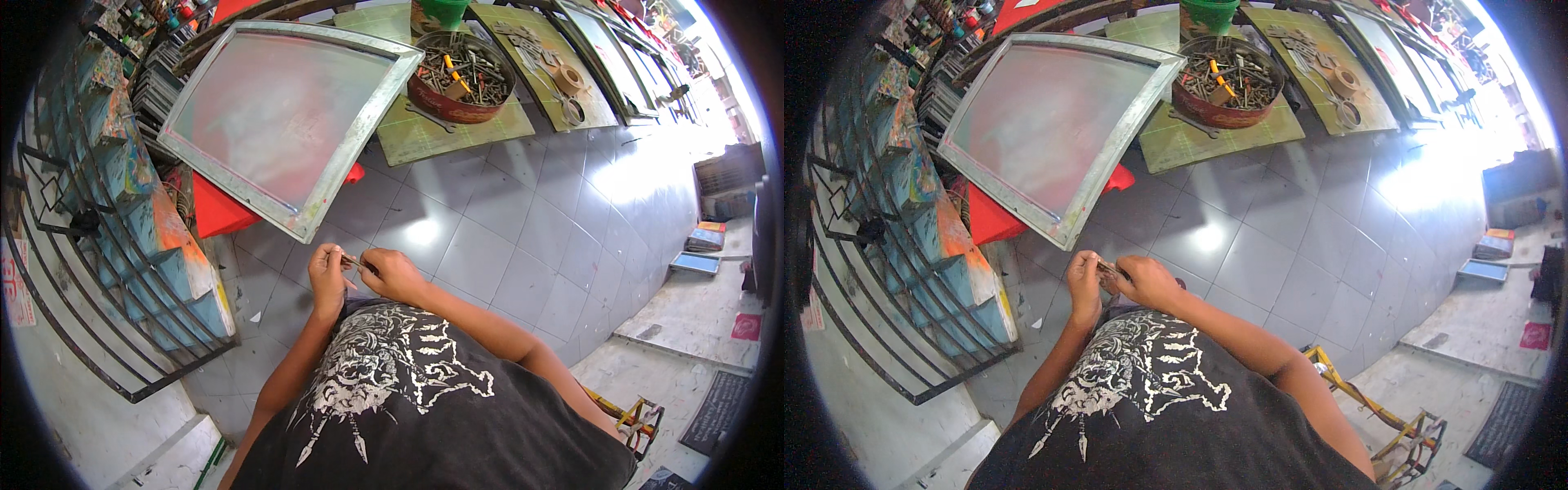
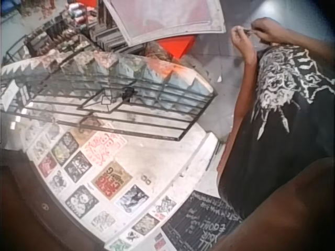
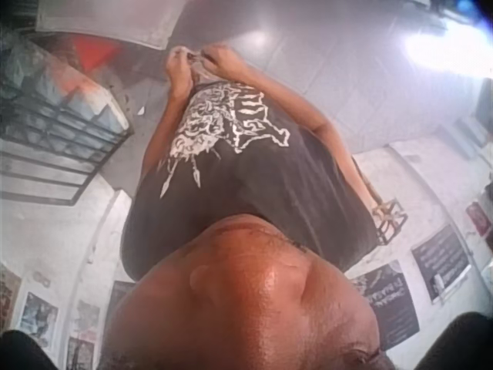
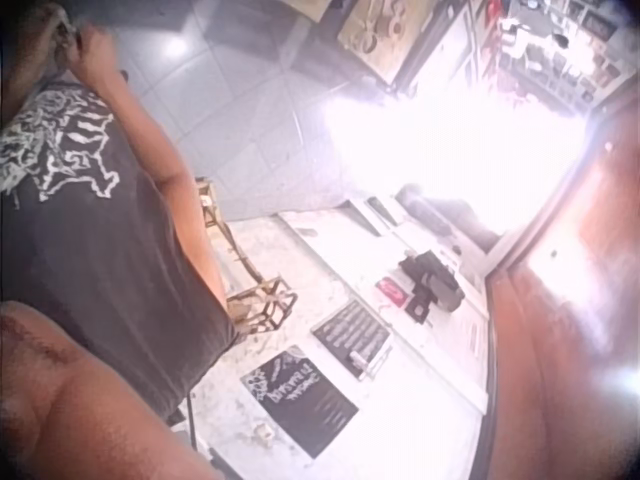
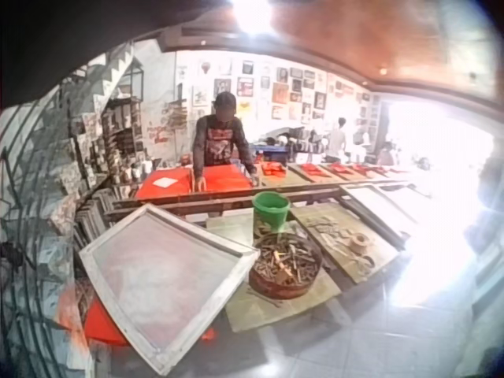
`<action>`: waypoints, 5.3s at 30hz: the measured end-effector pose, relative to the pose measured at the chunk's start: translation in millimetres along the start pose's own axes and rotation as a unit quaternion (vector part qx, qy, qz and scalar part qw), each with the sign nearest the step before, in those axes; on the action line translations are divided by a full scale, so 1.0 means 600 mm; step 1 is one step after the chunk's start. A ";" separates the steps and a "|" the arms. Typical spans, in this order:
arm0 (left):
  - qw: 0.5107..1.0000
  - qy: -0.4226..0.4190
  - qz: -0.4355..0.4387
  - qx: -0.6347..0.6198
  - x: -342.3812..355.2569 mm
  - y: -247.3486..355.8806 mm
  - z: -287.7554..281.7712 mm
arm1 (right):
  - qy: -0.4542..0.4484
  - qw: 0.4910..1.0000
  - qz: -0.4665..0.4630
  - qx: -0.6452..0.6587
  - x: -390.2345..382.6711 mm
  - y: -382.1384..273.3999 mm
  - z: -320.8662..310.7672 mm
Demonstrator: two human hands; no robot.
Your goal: The person holds a screen printing frame and uses a wrench to tighten or adjust bolts on its edge.
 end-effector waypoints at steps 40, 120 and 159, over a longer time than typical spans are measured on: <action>0.952 -0.150 -0.134 -0.232 -0.023 -0.053 0.046 | -0.236 0.622 0.262 0.699 -0.071 0.057 0.147; 0.935 0.058 -0.155 -0.313 0.056 -0.061 -0.040 | -0.023 0.913 0.160 0.375 0.084 0.052 0.100; 0.943 0.061 -0.138 -0.296 0.067 -0.063 -0.054 | -0.026 0.968 0.152 0.197 0.087 0.072 0.124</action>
Point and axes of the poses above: each hand's wrist, its own x-axis towards the middle knuckle, its own z-axis out of the palm, y = z × x, the point moved 10 cm from there along x, towards the middle knuckle, and after that the axes turned 12 degrees about -x, right-handed, at the moved point
